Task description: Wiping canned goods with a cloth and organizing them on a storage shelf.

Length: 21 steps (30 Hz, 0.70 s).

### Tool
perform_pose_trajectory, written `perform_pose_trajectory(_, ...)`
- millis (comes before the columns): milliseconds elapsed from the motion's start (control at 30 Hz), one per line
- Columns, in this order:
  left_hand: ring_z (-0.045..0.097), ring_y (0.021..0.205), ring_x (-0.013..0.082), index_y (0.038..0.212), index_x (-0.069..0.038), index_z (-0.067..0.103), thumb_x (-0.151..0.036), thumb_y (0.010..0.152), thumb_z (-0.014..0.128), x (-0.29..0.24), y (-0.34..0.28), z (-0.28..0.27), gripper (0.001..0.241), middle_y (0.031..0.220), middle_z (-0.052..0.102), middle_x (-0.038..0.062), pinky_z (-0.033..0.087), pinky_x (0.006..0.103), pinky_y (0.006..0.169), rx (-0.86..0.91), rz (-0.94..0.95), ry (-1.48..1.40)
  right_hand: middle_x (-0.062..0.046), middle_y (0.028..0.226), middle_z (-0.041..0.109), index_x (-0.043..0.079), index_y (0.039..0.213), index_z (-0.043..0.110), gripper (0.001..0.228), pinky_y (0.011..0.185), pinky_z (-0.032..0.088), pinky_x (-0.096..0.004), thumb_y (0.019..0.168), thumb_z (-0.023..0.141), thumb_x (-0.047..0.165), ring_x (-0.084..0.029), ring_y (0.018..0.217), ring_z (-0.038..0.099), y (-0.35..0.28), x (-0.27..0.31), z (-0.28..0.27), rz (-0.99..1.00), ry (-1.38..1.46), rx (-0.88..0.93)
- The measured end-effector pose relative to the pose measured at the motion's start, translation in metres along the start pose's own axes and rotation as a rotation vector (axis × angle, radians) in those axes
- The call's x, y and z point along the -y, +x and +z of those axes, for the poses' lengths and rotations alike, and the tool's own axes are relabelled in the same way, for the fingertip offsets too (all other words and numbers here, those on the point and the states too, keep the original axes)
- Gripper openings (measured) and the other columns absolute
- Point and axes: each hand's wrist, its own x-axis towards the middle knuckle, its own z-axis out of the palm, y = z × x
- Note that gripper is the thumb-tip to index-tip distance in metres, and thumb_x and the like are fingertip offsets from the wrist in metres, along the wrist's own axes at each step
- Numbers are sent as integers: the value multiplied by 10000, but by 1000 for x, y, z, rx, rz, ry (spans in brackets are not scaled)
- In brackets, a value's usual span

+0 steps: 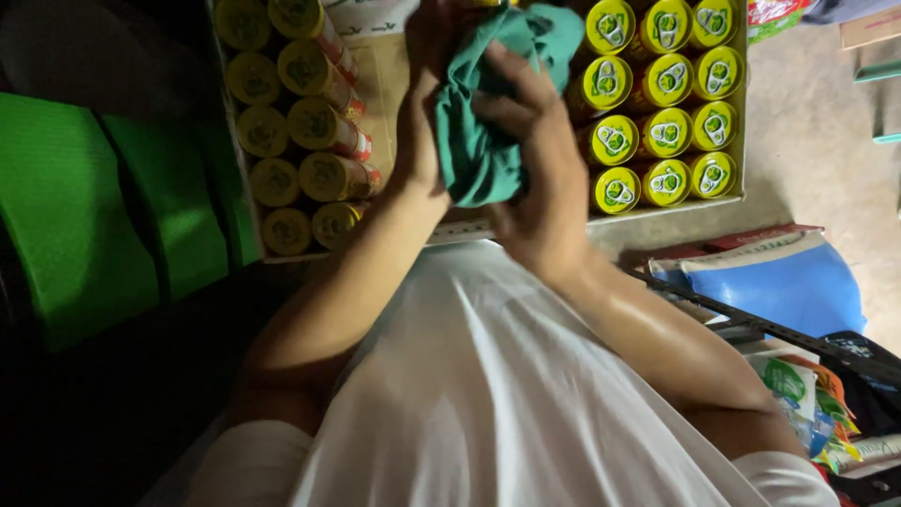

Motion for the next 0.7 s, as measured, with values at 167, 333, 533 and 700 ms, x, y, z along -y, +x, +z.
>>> perform_pose_trajectory(167, 339, 1574, 235, 1690, -109, 251, -475, 1109, 512, 12, -13, 5, 734, 1706, 352, 69, 271, 401, 1313, -209, 3, 372, -115, 1312, 613, 9, 1391, 546, 421, 1046, 457, -310, 1020, 722, -87, -200, 1135, 583, -14, -51, 13, 338, 378, -178)
perform_pose_trajectory(333, 414, 1473, 184, 1655, -119, 294, -524, 1154, 437, -1, -12, -8, 660, 1595, 416, 43, 328, 374, 1293, -16, 37, 158, -160, 1459, 563, -9, 1370, 503, 562, 1178, 432, -338, 843, 653, -136, -262, 1332, 560, -9, -4, 7, 159, 173, -82)
perform_pose_trajectory(533, 526, 1387, 196, 1607, -75, 422, -422, 1164, 498, -1, -19, 11, 568, 1537, 534, 71, 419, 384, 1218, -84, -7, 335, -117, 1292, 556, -22, 1264, 563, 419, 1057, 439, -294, 875, 708, -78, -245, 1160, 572, -7, -33, 11, 187, 259, -167)
perform_pose_trajectory(700, 573, 1263, 163, 1584, -116, 410, -349, 1117, 500, -13, -15, 25, 530, 1481, 557, 61, 481, 357, 1074, -125, -84, 426, -94, 1332, 481, -10, 1491, 335, 609, 1148, 389, -272, 979, 659, -64, -215, 1241, 489, -21, -41, 22, 175, 241, -285)
